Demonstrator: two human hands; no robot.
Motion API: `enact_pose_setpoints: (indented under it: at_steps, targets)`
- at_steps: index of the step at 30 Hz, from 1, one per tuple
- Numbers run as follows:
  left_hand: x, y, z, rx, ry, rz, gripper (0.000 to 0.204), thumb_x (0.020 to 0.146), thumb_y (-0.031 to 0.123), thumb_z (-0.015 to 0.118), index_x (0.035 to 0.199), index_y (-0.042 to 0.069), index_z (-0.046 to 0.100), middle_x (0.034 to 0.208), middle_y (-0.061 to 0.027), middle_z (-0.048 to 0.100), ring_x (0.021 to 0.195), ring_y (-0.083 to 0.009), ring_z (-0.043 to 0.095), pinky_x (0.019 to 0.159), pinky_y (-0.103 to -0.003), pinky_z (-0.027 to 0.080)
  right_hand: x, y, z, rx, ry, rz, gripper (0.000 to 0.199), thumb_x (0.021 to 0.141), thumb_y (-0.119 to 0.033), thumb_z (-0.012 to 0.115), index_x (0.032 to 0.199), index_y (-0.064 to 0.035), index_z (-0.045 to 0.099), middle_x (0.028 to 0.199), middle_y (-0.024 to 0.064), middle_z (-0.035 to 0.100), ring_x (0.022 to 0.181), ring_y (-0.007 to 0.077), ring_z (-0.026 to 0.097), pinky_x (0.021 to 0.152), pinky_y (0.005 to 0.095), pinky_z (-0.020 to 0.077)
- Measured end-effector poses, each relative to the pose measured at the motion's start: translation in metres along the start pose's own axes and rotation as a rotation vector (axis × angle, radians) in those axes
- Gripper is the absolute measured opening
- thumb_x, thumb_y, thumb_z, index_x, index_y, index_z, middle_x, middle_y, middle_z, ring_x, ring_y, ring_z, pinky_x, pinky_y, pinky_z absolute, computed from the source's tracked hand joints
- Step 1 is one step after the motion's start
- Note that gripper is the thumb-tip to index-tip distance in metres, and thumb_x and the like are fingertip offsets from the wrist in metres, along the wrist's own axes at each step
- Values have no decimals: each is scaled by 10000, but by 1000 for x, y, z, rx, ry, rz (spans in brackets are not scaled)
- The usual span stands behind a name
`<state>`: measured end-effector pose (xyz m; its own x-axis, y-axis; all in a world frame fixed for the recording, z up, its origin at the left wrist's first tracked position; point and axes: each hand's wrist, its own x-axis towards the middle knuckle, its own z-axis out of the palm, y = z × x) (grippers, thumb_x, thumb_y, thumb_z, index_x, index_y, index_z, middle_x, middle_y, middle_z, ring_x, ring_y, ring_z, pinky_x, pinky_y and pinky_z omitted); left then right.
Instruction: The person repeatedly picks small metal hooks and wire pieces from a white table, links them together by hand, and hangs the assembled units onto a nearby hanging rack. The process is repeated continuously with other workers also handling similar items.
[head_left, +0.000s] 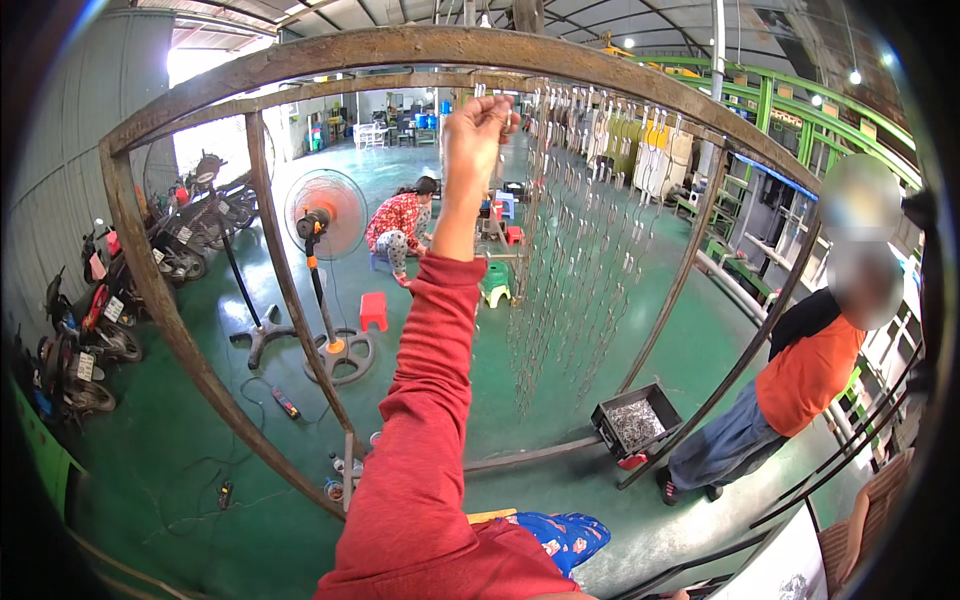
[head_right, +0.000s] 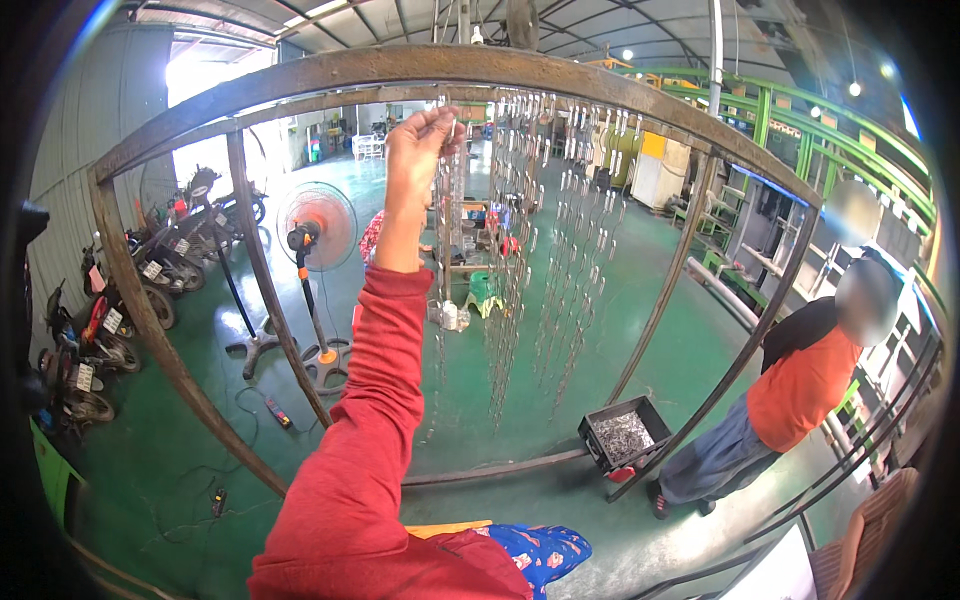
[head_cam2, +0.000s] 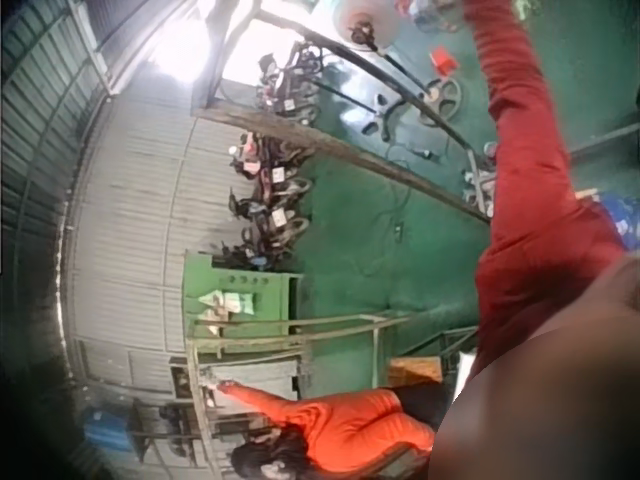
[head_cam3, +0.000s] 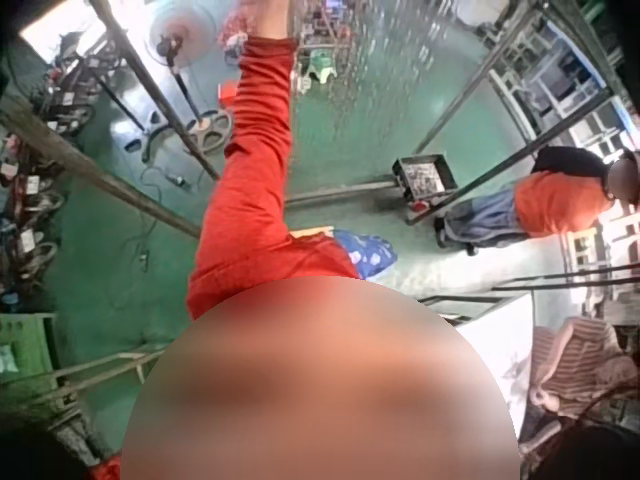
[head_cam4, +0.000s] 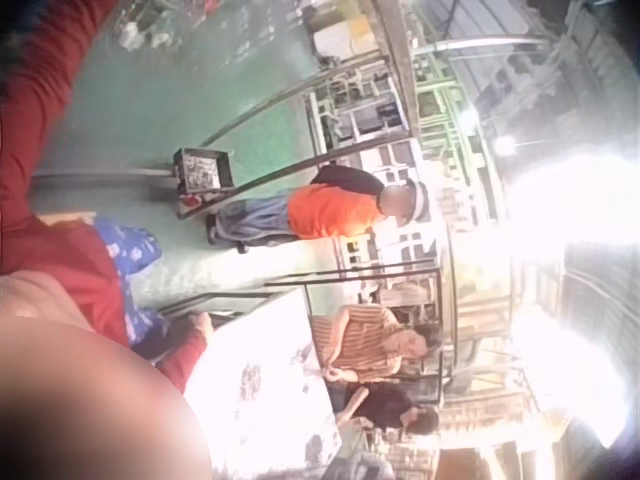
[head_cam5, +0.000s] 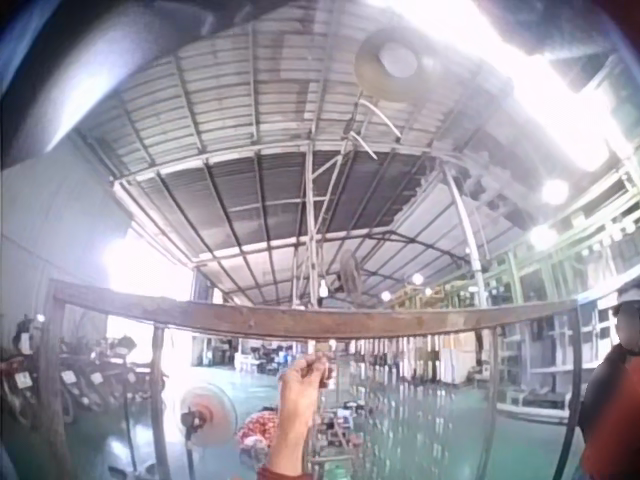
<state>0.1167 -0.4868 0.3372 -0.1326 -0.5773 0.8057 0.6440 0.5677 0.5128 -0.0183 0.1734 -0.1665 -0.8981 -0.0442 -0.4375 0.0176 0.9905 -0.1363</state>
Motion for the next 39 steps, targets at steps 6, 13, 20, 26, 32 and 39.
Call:
enact_pose_setpoints:
  at_steps: [6,13,20,26,32,39]
  targets:
    - [54,-19,-28,29,20,-14,224,900,179,683,1011,-13,658,858,-87,701,704,-112,653,614,-227,525,-75,-52,-55,-22,-51,34,394,781,-322,627,1117,-123,678,1152,181,646,1123,353,590,949,434,471]
    - [103,-27,-38,138,48,-50,159,907,126,657,997,-4,642,832,-105,700,681,-122,660,564,-231,523,-24,-11,-13,-2,-26,62,428,795,-343,621,1161,-124,655,1193,187,632,1170,375,564,984,446,445]
    - [166,-60,-55,311,-166,94,143,829,132,666,904,10,667,776,-108,662,624,-158,607,529,-287,472,83,56,60,-83,90,-152,436,679,-271,753,1073,-121,645,1019,119,703,951,327,675,794,442,547]
    - [176,-55,-46,474,-142,-111,123,830,64,562,797,16,670,685,-90,641,517,-141,573,412,-292,426,54,41,38,112,39,-63,368,680,-207,702,1046,-214,739,1060,105,705,1007,297,668,887,417,522]
    - [156,-59,-45,449,-160,-80,131,869,112,560,873,24,658,705,-63,635,547,-134,582,439,-282,462,50,34,29,126,12,-113,378,682,-208,711,1058,-168,733,1017,117,715,987,296,675,870,401,524]
    - [135,-55,-67,367,-70,248,267,909,179,600,1102,-4,583,872,-85,672,710,-129,635,527,-244,486,39,31,23,120,64,-106,340,705,-183,712,1044,-159,732,949,109,726,960,285,683,851,394,528]
